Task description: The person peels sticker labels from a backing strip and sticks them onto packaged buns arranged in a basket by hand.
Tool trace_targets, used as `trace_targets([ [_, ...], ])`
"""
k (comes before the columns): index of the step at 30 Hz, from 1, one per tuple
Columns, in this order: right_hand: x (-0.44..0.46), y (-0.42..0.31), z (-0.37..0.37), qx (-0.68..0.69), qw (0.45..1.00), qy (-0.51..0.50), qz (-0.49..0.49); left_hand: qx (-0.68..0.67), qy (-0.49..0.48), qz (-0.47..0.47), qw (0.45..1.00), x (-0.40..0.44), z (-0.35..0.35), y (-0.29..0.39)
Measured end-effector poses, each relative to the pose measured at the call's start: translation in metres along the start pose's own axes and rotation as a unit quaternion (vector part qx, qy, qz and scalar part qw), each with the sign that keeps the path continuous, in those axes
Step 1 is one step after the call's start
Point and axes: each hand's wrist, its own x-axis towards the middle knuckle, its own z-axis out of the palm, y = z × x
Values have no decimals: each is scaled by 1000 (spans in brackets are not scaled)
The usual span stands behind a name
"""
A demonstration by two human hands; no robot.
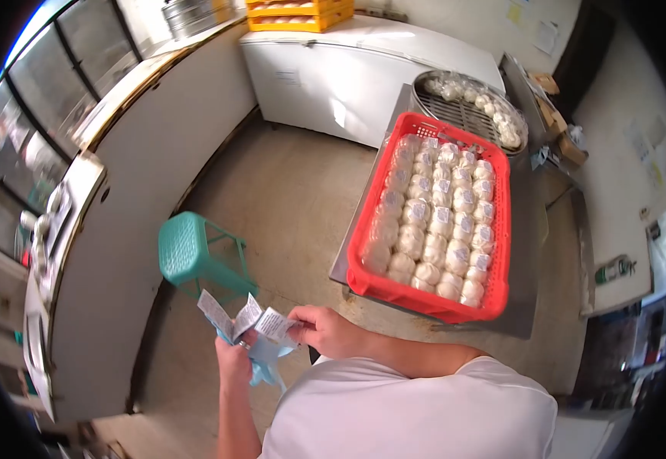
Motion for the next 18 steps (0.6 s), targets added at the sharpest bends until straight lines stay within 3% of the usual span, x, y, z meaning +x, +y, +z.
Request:
trace_targets([
  [3,53,-17,-13,-146,982,63,-104,0,-9,-44,999,55,1,11],
  [10,161,-42,-54,-102,967,197,-123,48,-61,-84,993,193,-16,47],
  [12,182,-35,-67,-86,963,230,-106,54,-51,-104,992,233,-2,63],
  [16,209,-30,-86,-80,925,367,-55,77,-156,-71,982,340,6,73],
  [17,217,-22,-91,-64,914,399,-28,91,-185,-61,977,366,15,79],
  [18,222,-19,-99,-73,909,403,74,112,-209,-62,969,393,24,84],
])
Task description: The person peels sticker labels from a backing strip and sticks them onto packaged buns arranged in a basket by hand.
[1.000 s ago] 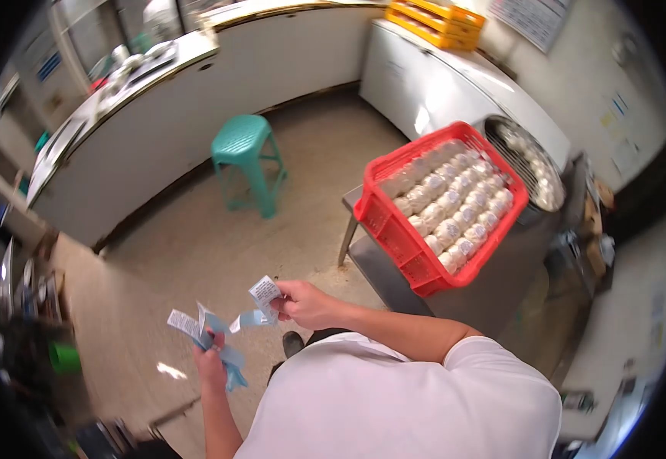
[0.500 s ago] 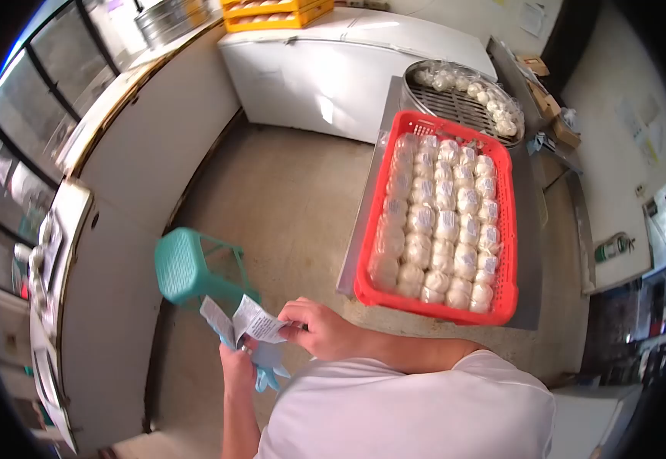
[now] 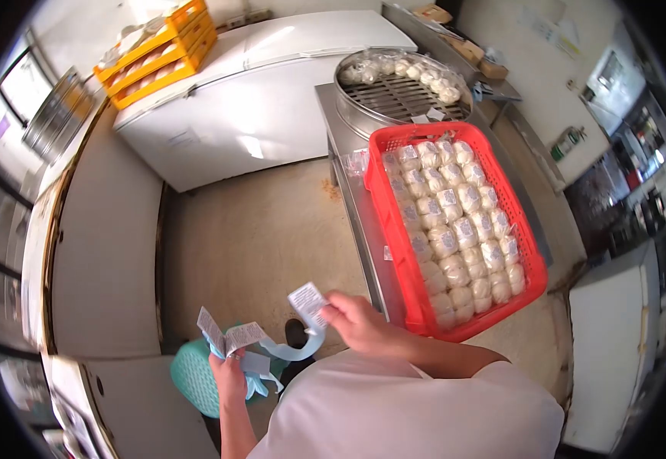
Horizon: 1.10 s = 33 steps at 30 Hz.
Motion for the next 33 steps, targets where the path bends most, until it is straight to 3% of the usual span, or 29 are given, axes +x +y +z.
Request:
trace_targets([
  [2,23,1,14,32,992,108,-56,45,-52,0,998,53,-9,18],
  [6,57,-21,25,31,978,190,-76,128,-157,-32,979,148,9,52],
  [8,69,-40,17,6,967,240,-87,125,-201,0,971,182,42,72],
  [13,93,-44,-25,34,917,385,-101,144,-350,28,925,268,142,108],
  [18,111,-49,-82,36,844,507,-173,31,-392,33,919,329,261,130],
  [26,151,-91,-139,22,704,684,-190,-64,-423,-28,904,381,440,194],
  [33,203,-129,-177,-78,596,763,-236,-77,-534,108,835,450,611,209],
])
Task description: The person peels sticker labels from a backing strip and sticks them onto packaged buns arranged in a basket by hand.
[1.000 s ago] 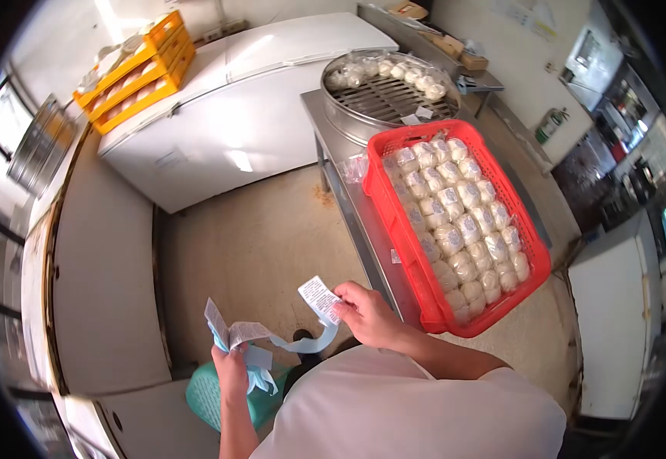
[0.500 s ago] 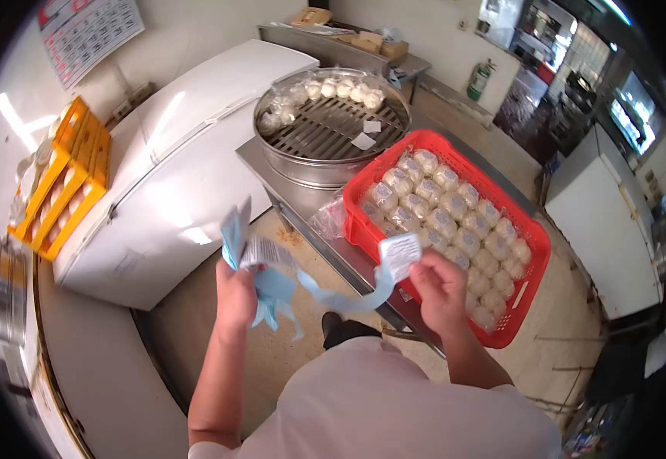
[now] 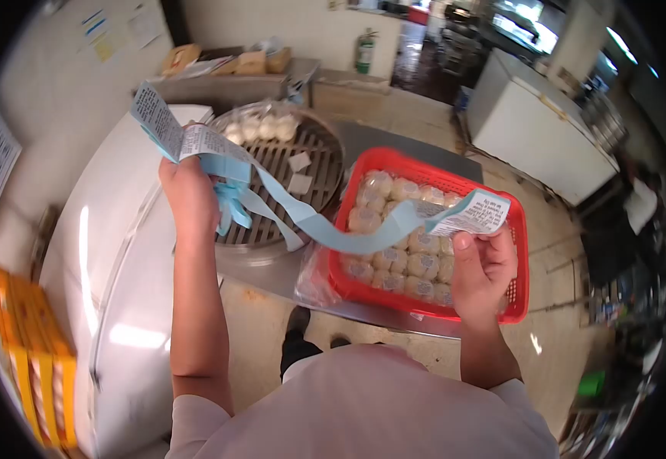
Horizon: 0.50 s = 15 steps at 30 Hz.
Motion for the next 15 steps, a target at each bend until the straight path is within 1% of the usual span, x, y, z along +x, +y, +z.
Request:
trace_targets([
  [3,18,10,51,-75,996,16,-44,52,-12,77,996,58,16,-9],
  [5,35,27,96,-6,999,-11,-52,88,-17,142,986,95,6,-35],
  [7,59,52,144,13,995,-49,-85,140,-42,175,974,124,-7,-68],
  [9,74,90,164,-79,994,-77,-5,210,-67,199,955,150,-23,-130],
  [10,76,109,168,-179,980,-81,-21,291,-110,167,936,151,-31,-156],
  [11,75,126,170,-278,956,-81,-36,370,-154,135,906,148,-42,-181],
  [12,72,138,170,-376,922,-81,-48,402,-247,90,877,144,-56,-212],
  [13,65,144,166,-388,917,-94,-12,428,-336,48,837,136,-69,-233],
  [14,56,146,159,-401,910,-106,24,528,-377,35,760,119,-78,-234],
  [15,47,146,154,-413,901,-116,63,618,-412,25,669,105,-83,-231],
])
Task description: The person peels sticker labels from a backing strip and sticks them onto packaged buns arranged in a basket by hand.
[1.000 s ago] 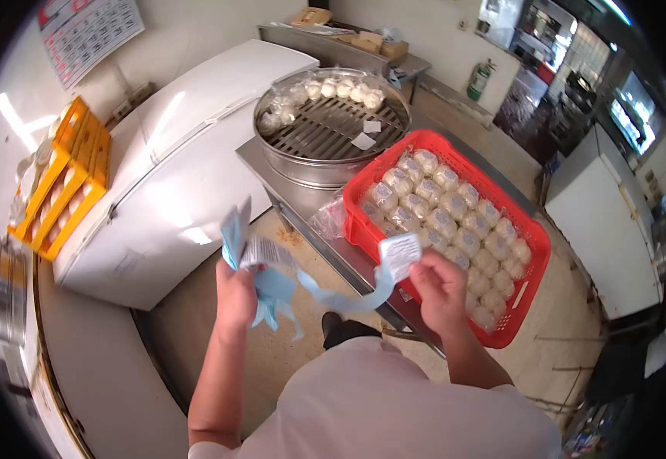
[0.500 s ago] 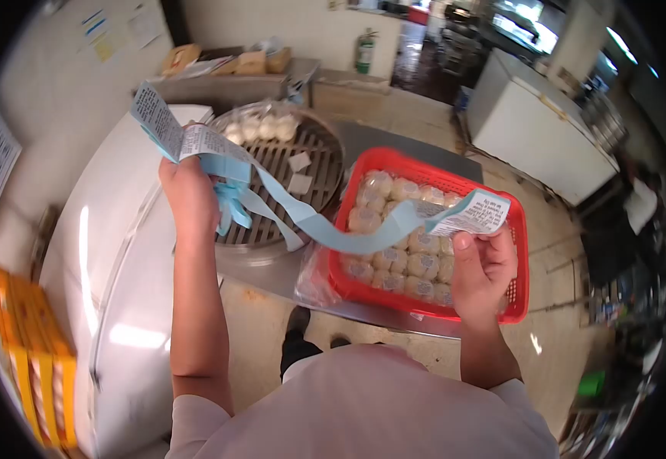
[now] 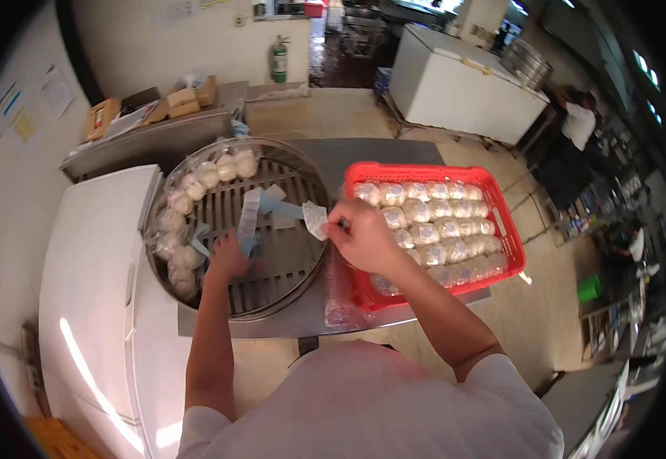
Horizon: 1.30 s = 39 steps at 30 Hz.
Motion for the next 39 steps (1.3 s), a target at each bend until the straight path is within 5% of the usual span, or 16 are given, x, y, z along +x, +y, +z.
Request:
trace_targets([
  [3,-19,5,-6,66,992,-42,98,-117,31,74,990,-1,2,11],
  [5,-26,-1,-16,122,980,-97,123,-318,130,285,895,-19,-29,55],
  [8,-25,-14,-29,112,969,-209,74,-353,-6,435,828,-58,-97,126],
  [11,-29,-18,-57,117,964,-199,136,-253,-154,418,859,-38,-69,138],
  [13,-36,-8,-89,115,950,-217,191,-384,-123,354,844,-46,-64,151],
  [16,-65,31,-107,247,902,-112,337,-468,-112,288,828,-56,-51,167],
  [20,-79,58,-108,377,884,59,271,-497,-179,282,801,-69,-32,199],
  [25,-76,68,-142,374,899,42,222,-472,-209,291,805,-78,-31,262],
  [28,-84,83,-163,271,944,99,162,-503,-196,223,812,-88,-29,310],
  [29,-84,93,-175,119,985,123,32,-512,-182,208,813,-90,-23,324],
  [36,-121,136,-214,48,998,41,5,-419,-121,274,857,-109,-1,388],
  [39,-135,152,-219,107,994,1,7,-360,-153,209,896,-126,-5,409],
])
